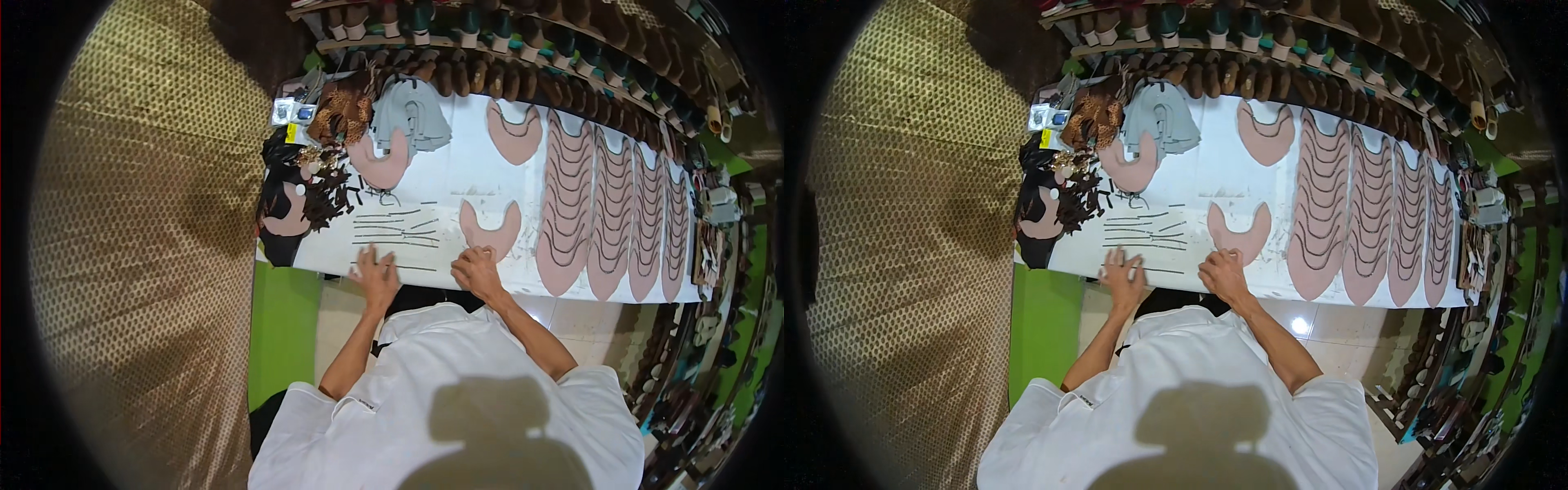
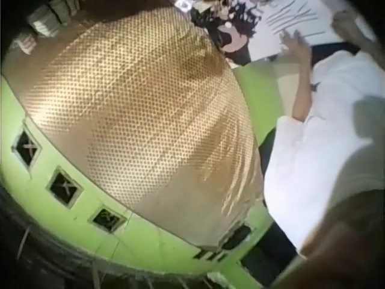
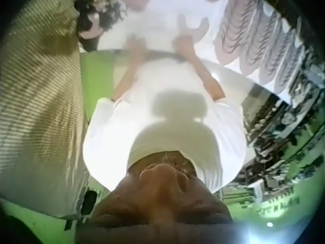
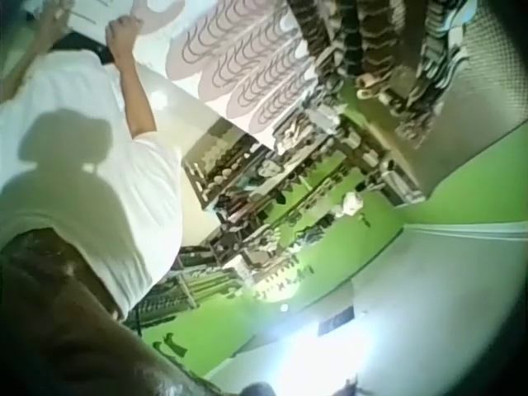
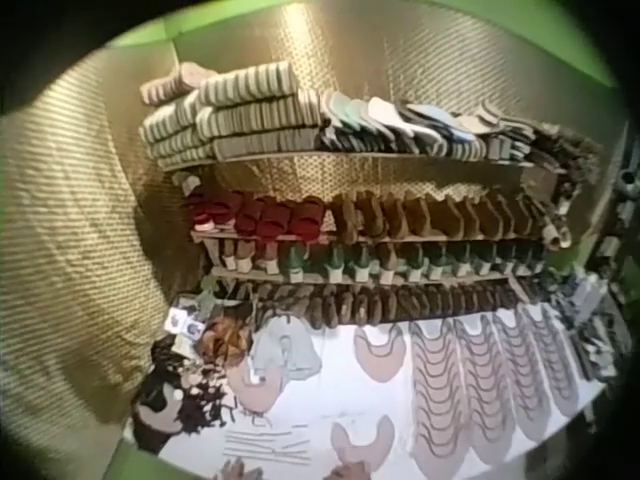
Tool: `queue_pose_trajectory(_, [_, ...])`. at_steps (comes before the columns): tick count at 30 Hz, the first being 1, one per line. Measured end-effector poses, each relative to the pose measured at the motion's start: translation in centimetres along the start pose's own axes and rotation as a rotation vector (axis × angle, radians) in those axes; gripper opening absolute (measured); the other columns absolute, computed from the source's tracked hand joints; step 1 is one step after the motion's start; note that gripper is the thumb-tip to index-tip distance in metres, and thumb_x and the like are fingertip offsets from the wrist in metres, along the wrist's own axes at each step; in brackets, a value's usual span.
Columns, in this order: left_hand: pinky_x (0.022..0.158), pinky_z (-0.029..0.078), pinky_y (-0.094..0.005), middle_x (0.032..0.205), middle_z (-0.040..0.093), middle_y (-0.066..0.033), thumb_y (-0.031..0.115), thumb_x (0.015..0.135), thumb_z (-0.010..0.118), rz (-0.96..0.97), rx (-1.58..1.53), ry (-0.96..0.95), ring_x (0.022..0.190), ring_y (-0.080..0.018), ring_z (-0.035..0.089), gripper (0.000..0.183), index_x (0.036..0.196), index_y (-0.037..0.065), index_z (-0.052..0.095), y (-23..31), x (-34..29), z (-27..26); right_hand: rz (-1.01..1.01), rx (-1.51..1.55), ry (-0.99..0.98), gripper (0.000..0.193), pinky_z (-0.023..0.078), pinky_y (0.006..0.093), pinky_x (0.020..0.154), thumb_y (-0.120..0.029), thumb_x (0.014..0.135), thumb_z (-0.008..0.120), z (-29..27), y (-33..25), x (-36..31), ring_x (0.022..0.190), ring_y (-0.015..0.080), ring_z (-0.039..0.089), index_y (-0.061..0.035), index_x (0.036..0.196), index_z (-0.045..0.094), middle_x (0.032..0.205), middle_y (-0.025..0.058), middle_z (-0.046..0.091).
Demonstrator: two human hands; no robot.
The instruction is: Organizing and matching cut leather shoe upper components on a layout table.
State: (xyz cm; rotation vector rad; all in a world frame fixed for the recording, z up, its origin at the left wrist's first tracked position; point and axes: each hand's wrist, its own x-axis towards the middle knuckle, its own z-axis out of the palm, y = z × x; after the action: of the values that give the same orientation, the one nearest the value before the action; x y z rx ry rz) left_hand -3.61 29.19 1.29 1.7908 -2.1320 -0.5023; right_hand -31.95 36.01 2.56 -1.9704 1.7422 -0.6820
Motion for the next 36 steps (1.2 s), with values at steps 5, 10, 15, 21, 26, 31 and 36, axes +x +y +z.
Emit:
queue_pose_trajectory(5, [0.115, 0.013, -0.0740, 0.163, 0.043, -0.0150, 0.028, 0.094, 0.069, -0.208, 0.089, 0.107, 0.155, -0.0392, 0.027, 0.032, 0.125, 0.024, 0.076, -8.0, -1.1, -3.9, -0.073, -0.012, -0.090, 0.016, 0.032, 0.0505, 0.103, -0.028, 0.089, 0.076, 2.4, -2.6, 2.6, 0.106, 0.0237, 0.060, -0.0136, 0.095, 0.078, 0.102, 0.0038, 0.067])
queue_pose_trajectory(10, [0.117, 0.010, -0.0690, 0.162, 0.045, -0.0148, 0.039, 0.094, 0.074, -0.117, -0.012, -0.090, 0.155, -0.0389, 0.025, 0.032, 0.120, 0.022, 0.079, -10.0, 0.1, -5.9, 0.066, 0.005, -0.121, 0.015, 0.030, 0.0527, 0.104, -0.029, 0.089, 0.076, 3.7, -2.9, 2.7, 0.104, 0.0240, 0.060, -0.0143, 0.092, 0.076, 0.099, 0.0038, 0.065])
queue_pose_trajectory(15, [0.117, 0.006, -0.0678, 0.163, 0.044, -0.0121, 0.042, 0.089, 0.080, -0.103, -0.093, -0.095, 0.156, -0.0377, 0.024, 0.026, 0.108, 0.023, 0.082, -11.2, 0.7, -6.4, 0.097, -0.023, -0.169, 0.013, 0.030, 0.0544, 0.104, -0.028, 0.090, 0.075, 4.0, -3.3, 3.0, 0.103, 0.0243, 0.060, -0.0153, 0.094, 0.075, 0.099, 0.0036, 0.064])
queue_pose_trajectory(21, [0.117, 0.005, -0.0712, 0.166, 0.040, -0.0091, 0.041, 0.089, 0.081, -0.067, -0.119, -0.157, 0.157, -0.0379, 0.021, 0.020, 0.099, 0.024, 0.083, -11.8, 1.8, -6.8, 0.146, -0.048, -0.188, 0.013, 0.030, 0.0551, 0.105, -0.028, 0.093, 0.074, 4.1, -4.0, 3.0, 0.104, 0.0242, 0.061, -0.0157, 0.094, 0.074, 0.100, 0.0041, 0.065])
queue_pose_trajectory(26, [0.118, 0.005, -0.0706, 0.166, 0.041, -0.0081, 0.039, 0.091, 0.080, -0.061, -0.102, -0.206, 0.157, -0.0372, 0.020, 0.019, 0.101, 0.023, 0.082, -12.0, 2.8, -7.0, 0.199, -0.059, -0.198, 0.014, 0.030, 0.0554, 0.107, -0.029, 0.093, 0.074, 4.1, -4.2, 2.8, 0.104, 0.0244, 0.062, -0.0152, 0.094, 0.074, 0.099, 0.0041, 0.065])
queue_pose_trajectory(31, [0.117, 0.002, -0.0725, 0.164, 0.043, -0.0084, 0.033, 0.095, 0.075, 0.137, -0.096, -0.227, 0.157, -0.0375, 0.020, 0.019, 0.099, 0.015, 0.079, -12.6, 4.1, -7.1, 0.189, -0.038, -0.156, 0.010, 0.030, 0.0543, 0.107, -0.023, 0.093, 0.072, 3.5, -4.8, 2.8, 0.102, 0.0253, 0.062, -0.0135, 0.092, 0.074, 0.098, 0.0054, 0.065])
queue_pose_trajectory(36, [0.117, 0.002, -0.0726, 0.163, 0.043, -0.0090, 0.032, 0.096, 0.074, 0.297, -0.121, -0.261, 0.156, -0.0381, 0.021, 0.018, 0.099, 0.016, 0.078, -10.8, 6.4, -7.0, 0.284, -0.058, -0.097, 0.013, 0.030, 0.0551, 0.108, -0.025, 0.095, 0.071, 2.5, -4.3, 1.1, 0.103, 0.0253, 0.062, -0.0132, 0.097, 0.074, 0.099, 0.0056, 0.065])
